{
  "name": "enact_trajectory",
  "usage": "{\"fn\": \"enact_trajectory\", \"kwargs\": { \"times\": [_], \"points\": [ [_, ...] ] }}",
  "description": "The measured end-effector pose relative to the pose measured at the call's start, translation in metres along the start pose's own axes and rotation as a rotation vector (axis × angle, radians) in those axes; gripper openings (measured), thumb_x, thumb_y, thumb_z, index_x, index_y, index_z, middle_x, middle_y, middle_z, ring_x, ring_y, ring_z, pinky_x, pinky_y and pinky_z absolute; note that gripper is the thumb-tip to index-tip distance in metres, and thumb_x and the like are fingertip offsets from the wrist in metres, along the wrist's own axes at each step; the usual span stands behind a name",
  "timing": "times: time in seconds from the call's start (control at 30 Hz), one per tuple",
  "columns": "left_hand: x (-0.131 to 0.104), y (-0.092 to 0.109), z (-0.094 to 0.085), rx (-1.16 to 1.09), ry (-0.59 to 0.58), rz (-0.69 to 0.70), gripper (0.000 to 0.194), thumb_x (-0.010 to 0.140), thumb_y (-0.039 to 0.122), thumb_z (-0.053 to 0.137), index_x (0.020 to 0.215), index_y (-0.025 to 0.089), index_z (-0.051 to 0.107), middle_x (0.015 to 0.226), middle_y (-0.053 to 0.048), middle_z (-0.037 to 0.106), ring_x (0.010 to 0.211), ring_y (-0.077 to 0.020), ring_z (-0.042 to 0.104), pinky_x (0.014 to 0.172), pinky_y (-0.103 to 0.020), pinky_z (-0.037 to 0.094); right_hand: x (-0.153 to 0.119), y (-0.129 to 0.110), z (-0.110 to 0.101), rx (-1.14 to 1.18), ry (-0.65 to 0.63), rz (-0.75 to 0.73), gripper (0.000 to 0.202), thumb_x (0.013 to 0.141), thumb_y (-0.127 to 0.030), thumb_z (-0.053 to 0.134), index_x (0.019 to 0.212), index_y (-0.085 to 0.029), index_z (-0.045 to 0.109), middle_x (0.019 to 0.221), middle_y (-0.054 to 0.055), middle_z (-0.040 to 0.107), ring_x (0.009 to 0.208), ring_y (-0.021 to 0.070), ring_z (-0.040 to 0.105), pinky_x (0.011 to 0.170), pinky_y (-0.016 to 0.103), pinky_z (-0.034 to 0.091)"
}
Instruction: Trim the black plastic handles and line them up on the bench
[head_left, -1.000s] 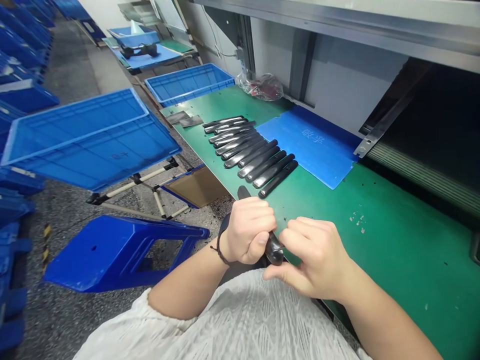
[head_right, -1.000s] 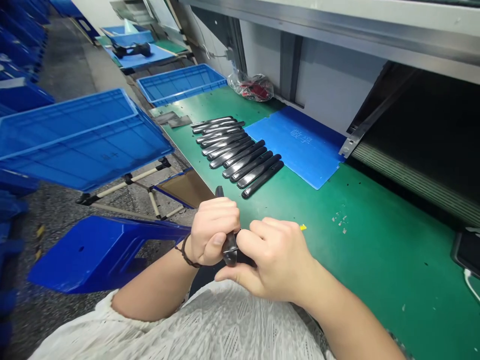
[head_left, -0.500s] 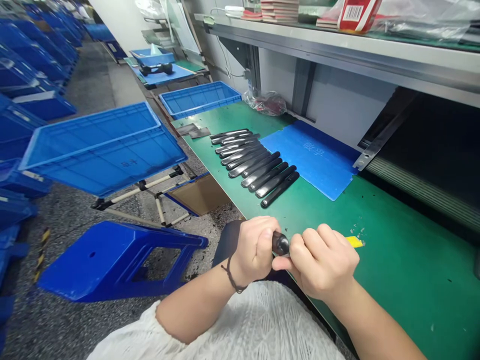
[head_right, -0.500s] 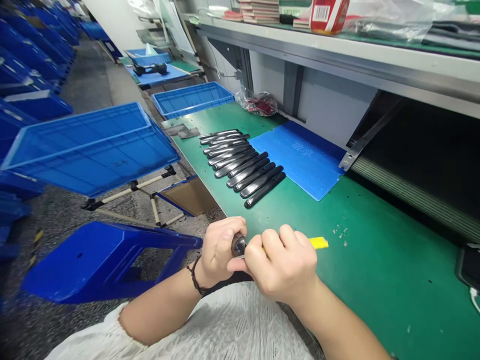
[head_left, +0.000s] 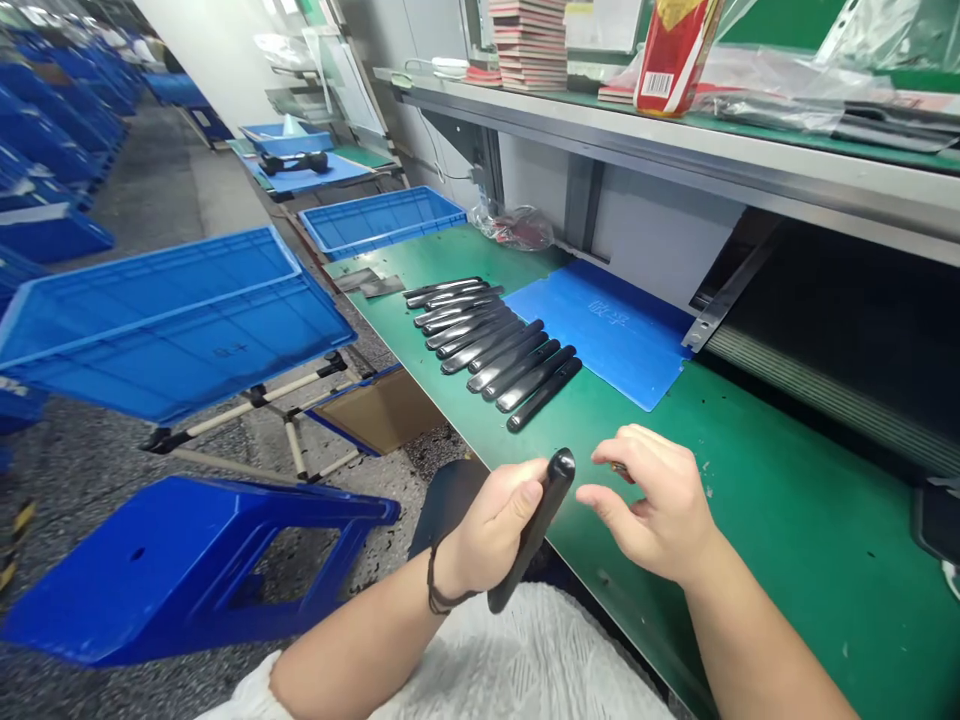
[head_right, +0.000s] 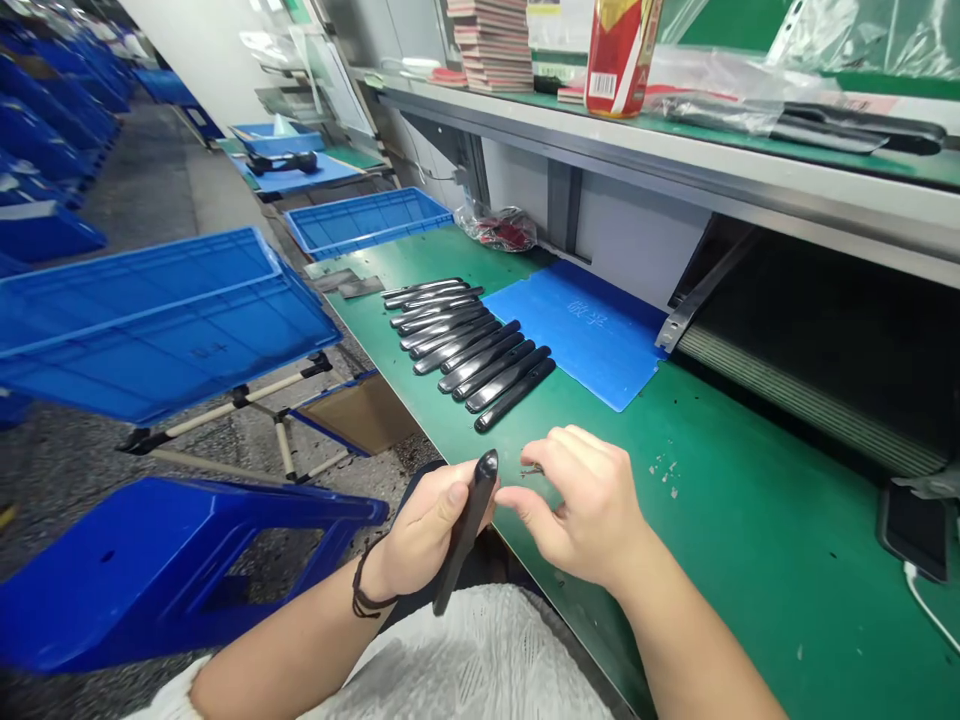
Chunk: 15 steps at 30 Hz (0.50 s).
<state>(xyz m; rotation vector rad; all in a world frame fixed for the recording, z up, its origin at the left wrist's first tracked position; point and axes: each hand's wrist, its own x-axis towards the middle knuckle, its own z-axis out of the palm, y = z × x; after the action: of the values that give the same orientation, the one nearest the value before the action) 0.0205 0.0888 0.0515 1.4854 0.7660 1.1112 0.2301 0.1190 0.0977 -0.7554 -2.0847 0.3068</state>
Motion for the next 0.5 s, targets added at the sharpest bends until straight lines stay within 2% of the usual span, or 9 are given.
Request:
{"fn": "enact_trajectory", "kwargs": {
  "times": [0.1,0.2,0.37,0.5],
  "points": [
    [0.001,0.001,-0.006,0.135,-0.05,0.132,0.059,0.108,0.063,0.035,0.072,0.018,0.048,0.061,0.003,0.039,0.055,-0.0111,0.033,0.056,-0.03,0.027,0.0,-0.001,-0.004,0.058,-0.112,0.041,0.046,0.102,-0.063,0.056,0.088,-0.019,0.059,0.071,-0.003,0.052,0.064,0.0115,0.041,0.062,0.028,0.03],
    [0.002,0.001,-0.01,0.204,-0.131,0.213,0.061,0.106,0.066,0.035,0.071,0.018,0.048,0.06,0.003,0.037,0.054,-0.0107,0.032,0.054,-0.03,0.026,0.0,-0.004,-0.002,0.145,-0.198,0.093,0.061,0.1,-0.077,0.046,0.083,-0.02,0.056,0.071,-0.002,0.055,0.064,0.011,0.044,0.063,0.027,0.031],
    [0.003,0.0,-0.013,0.203,-0.202,0.256,0.056,0.108,0.06,0.038,0.072,0.018,0.048,0.061,0.003,0.039,0.054,-0.0103,0.033,0.054,-0.028,0.028,0.0,-0.008,-0.003,0.162,-0.298,0.076,0.064,0.101,-0.077,0.041,0.075,-0.02,0.048,0.065,-0.005,0.046,0.06,0.0092,0.035,0.06,0.026,0.024],
    [0.004,0.0,-0.016,0.236,-0.205,0.255,0.055,0.108,0.059,0.039,0.072,0.018,0.046,0.062,0.002,0.04,0.054,-0.0102,0.033,0.054,-0.028,0.027,0.0,-0.01,-0.005,0.006,-0.236,0.003,0.064,0.104,-0.071,0.042,0.067,-0.019,0.041,0.062,-0.005,0.037,0.058,0.0102,0.026,0.057,0.027,0.016]
  ]
}}
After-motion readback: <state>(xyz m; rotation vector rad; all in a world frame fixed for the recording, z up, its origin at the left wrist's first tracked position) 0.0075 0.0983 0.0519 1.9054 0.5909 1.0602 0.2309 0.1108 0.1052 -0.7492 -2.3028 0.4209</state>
